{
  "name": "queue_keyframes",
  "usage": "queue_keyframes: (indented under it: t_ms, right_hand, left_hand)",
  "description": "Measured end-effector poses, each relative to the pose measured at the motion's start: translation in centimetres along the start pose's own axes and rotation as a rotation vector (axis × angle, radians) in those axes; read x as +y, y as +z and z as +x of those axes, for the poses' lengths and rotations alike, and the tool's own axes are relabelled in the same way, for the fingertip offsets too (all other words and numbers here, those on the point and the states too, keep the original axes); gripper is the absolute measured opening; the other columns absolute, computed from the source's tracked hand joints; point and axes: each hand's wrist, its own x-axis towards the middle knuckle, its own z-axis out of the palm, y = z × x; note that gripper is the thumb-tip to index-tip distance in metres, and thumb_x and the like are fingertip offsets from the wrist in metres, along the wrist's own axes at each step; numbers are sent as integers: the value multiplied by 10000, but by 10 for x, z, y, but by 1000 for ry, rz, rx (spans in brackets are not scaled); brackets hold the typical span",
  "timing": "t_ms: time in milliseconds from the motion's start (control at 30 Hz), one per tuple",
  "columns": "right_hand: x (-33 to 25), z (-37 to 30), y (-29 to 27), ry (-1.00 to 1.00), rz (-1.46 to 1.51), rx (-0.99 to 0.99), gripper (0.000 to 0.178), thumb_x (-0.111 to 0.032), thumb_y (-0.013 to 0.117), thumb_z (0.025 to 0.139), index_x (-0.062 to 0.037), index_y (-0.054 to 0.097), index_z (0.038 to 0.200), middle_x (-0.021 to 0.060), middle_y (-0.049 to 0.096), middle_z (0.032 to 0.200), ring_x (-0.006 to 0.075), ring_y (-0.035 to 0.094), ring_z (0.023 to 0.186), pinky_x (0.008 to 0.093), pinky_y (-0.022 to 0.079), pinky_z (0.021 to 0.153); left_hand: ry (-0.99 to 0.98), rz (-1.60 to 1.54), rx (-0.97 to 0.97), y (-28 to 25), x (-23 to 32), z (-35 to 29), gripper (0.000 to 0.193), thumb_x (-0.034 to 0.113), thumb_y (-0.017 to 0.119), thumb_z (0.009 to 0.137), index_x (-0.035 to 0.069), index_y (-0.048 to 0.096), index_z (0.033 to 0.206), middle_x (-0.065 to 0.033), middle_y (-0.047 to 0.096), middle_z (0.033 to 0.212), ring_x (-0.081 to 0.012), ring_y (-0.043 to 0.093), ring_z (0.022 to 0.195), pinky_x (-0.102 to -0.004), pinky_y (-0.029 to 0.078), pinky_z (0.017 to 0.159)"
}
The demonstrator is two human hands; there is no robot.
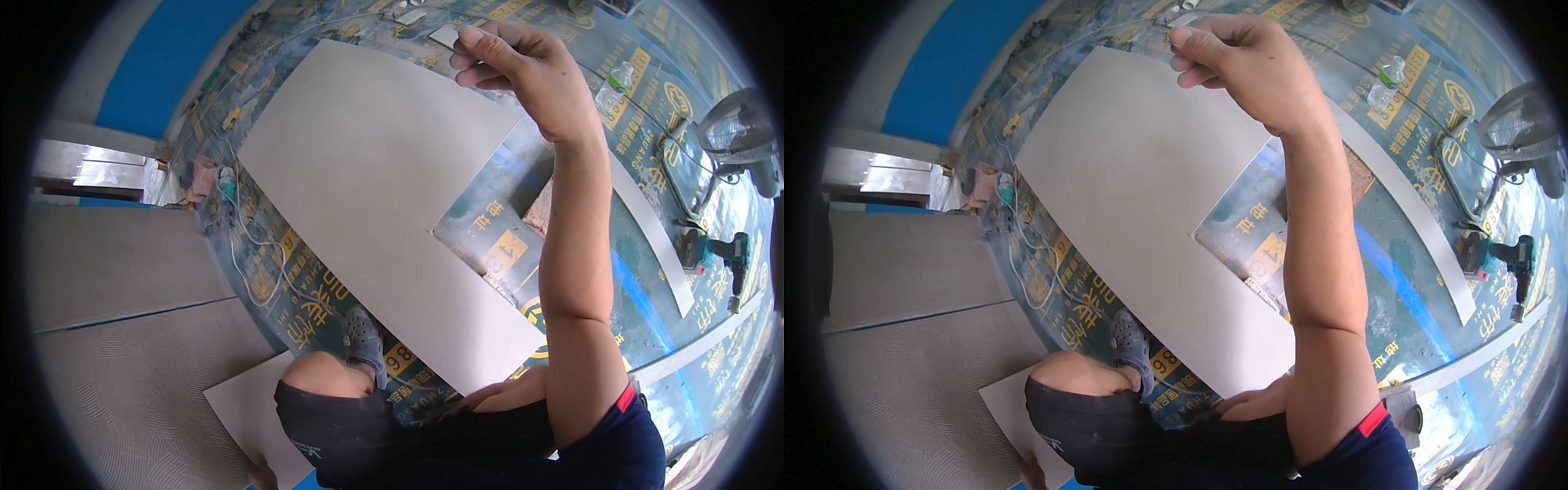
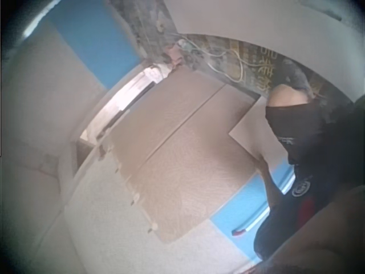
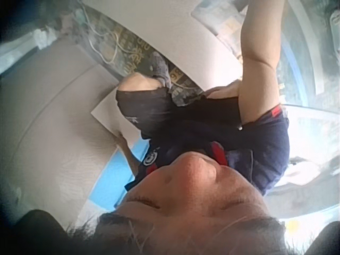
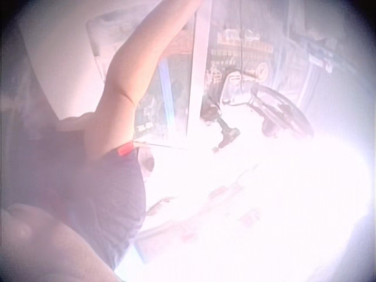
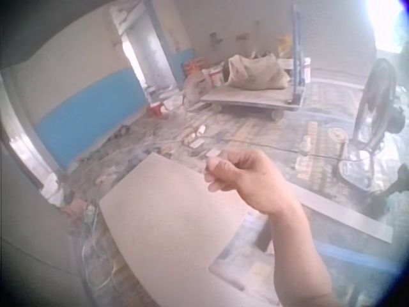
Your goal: The person uses a hand-held circular saw to cut a rectangular piece from a tile, removes the cut piece by hand, and then picks up the remaining L-shaped tile.
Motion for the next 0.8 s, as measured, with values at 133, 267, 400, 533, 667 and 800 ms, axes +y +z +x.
queue_keyframes:
  t_ms: [133, 267, 400, 533, 667, 800]
  right_hand:
    - [-9, -7, -12, -12, -27, -42, 326, -328, 632, 915, -11, 680, 861, 34, 660, 801, 120, 645, 754, 250, 503, 737]
    - [-19, -20, -49, 57, -67, 98, 340, -337, 617, 922, -2, 671, 946, 54, 660, 845, 128, 629, 776, 247, 493, 752]
    - [-25, -28, -61, 70, -4, 144, 330, -348, 621, 923, -21, 666, 933, 53, 661, 855, 128, 630, 772, 247, 489, 752]
    - [-33, -31, -66, 59, -18, 151, 327, -369, 619, 928, -45, 657, 907, 36, 658, 844, 122, 635, 762, 242, 487, 740]
    - [-33, -35, -77, 71, -12, 157, 330, -366, 620, 931, -39, 659, 922, 46, 661, 851, 125, 643, 757, 243, 493, 735]
    - [-35, -37, -88, 83, 4, 184, 322, -345, 616, 936, -26, 660, 930, 55, 666, 856, 126, 644, 759, 249, 498, 732]
  left_hand:
    - [125, 242, 183, 8, -27, 4, 621, 463, 527, 920, -37, 503, 1286, -310, 523, 1204, -463, 513, 1097, -498, 419, 932]
    - [-127, 350, -15, 12, 12, 8, 604, 408, 616, 868, -31, 531, 1274, -300, 657, 1000, -475, 628, 941, -509, 503, 830]
    - [-19, 288, 138, 6, -54, 12, 646, 446, 624, 850, -43, 530, 1263, -285, 667, 979, -450, 638, 947, -489, 504, 840]
    - [-63, 344, 26, 20, -57, 25, 590, 457, 620, 848, -36, 583, 1169, -277, 671, 937, -433, 650, 912, -475, 513, 820]
    - [-44, 515, -184, 11, -15, 46, 549, 468, 616, 846, -30, 635, 1076, -270, 675, 894, -417, 662, 876, -460, 522, 801]
    - [95, 513, -355, -17, 123, 58, 497, 450, 627, 836, 3, 660, 1052, -242, 674, 935, -397, 655, 908, -463, 515, 813]
